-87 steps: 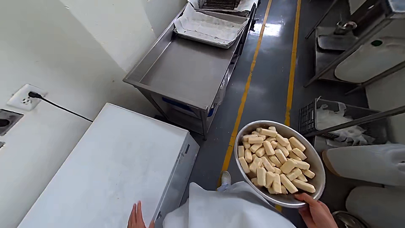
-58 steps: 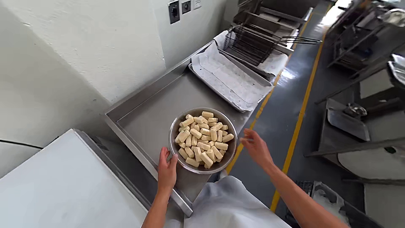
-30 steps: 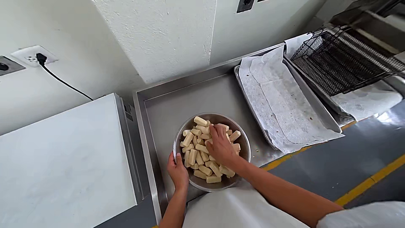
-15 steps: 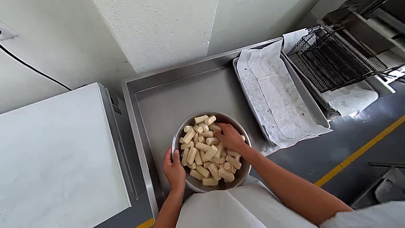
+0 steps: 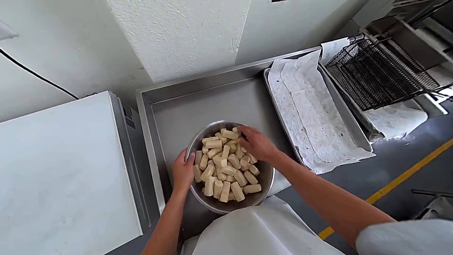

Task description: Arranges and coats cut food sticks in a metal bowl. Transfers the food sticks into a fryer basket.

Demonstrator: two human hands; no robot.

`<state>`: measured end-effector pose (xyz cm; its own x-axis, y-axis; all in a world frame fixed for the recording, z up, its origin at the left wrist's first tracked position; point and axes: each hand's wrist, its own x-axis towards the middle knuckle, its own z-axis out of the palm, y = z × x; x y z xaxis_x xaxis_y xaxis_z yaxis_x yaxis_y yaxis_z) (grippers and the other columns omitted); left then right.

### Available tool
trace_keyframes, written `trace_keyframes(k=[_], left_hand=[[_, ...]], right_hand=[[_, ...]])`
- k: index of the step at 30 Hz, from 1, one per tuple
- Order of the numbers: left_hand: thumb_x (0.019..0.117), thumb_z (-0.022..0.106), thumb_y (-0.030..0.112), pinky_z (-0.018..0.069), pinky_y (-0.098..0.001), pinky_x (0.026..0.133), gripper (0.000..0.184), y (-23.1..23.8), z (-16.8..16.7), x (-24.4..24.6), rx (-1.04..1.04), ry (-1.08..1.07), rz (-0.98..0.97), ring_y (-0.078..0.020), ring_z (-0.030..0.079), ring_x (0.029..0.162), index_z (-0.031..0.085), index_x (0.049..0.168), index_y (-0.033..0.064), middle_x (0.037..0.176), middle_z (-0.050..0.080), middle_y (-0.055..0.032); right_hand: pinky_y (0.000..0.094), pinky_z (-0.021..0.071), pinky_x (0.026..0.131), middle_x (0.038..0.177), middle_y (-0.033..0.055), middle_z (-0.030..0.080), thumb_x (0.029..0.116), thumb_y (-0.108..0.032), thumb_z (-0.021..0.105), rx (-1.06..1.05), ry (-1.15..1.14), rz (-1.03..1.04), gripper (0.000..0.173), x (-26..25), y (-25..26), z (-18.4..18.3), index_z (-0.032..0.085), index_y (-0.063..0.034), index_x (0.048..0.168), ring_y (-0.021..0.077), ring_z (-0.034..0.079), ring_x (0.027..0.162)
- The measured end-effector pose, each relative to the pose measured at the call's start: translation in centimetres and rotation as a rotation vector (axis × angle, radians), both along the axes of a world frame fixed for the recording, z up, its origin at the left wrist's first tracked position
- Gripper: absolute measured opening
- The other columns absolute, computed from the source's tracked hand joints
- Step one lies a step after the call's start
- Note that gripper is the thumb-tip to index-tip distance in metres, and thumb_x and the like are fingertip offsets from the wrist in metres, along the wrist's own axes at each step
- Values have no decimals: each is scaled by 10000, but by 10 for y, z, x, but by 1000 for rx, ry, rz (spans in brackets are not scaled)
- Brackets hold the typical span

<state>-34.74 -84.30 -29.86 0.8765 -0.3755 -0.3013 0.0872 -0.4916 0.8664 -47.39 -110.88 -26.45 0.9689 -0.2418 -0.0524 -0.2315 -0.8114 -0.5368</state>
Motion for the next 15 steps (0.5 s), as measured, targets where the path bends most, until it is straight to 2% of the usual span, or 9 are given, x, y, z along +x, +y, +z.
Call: trace_keyframes(k=[1,3,6,9,13,15], left_hand=[[1070,551,195,534,-499,929,293,2,1,-9,15,-2,35,-253,683,1019,656,1291,34,1097,714,-161],[1066,557,177,546,-469,882,274,3,3,-22,7,-24,107,-224,684,954,669,1270,32,1041,715,-146],[1046,590,159,555,-371,783,236,8,0,-33,-19,-69,186,-145,673,829,705,1215,41,936,720,-88],[1033,617,167,551,-325,745,219,12,-4,-39,-14,-103,219,-105,663,782,724,1190,58,894,722,-59],[1028,625,160,539,-354,722,198,11,-3,-31,35,-125,186,-128,652,751,729,1154,48,853,709,-67],[1033,622,177,552,-404,774,211,10,0,-21,62,-95,120,-166,672,807,719,1164,43,906,721,-94]], right_hand=[[506,430,1156,1506,182,527,1048,-353,554,-21,-36,16,537,3,0,-24,540,-11,1462,331,518,1392],[489,405,1175,1558,156,485,1045,-374,530,-48,-74,-1,569,1,8,-44,511,-25,1494,319,484,1426],[498,423,1160,1548,138,506,1038,-417,524,-10,-99,-38,583,-7,16,-49,532,-36,1479,309,503,1416],[502,423,1159,1536,136,521,1034,-425,540,16,-51,-81,579,-11,21,-45,539,-49,1474,312,512,1409],[554,431,1098,1363,170,616,1041,-401,536,-78,67,-151,543,-24,38,-27,532,-48,1453,378,565,1286],[584,450,1035,1397,169,586,1023,-362,568,-43,97,-160,491,-46,47,-18,557,-51,1403,393,553,1272]])
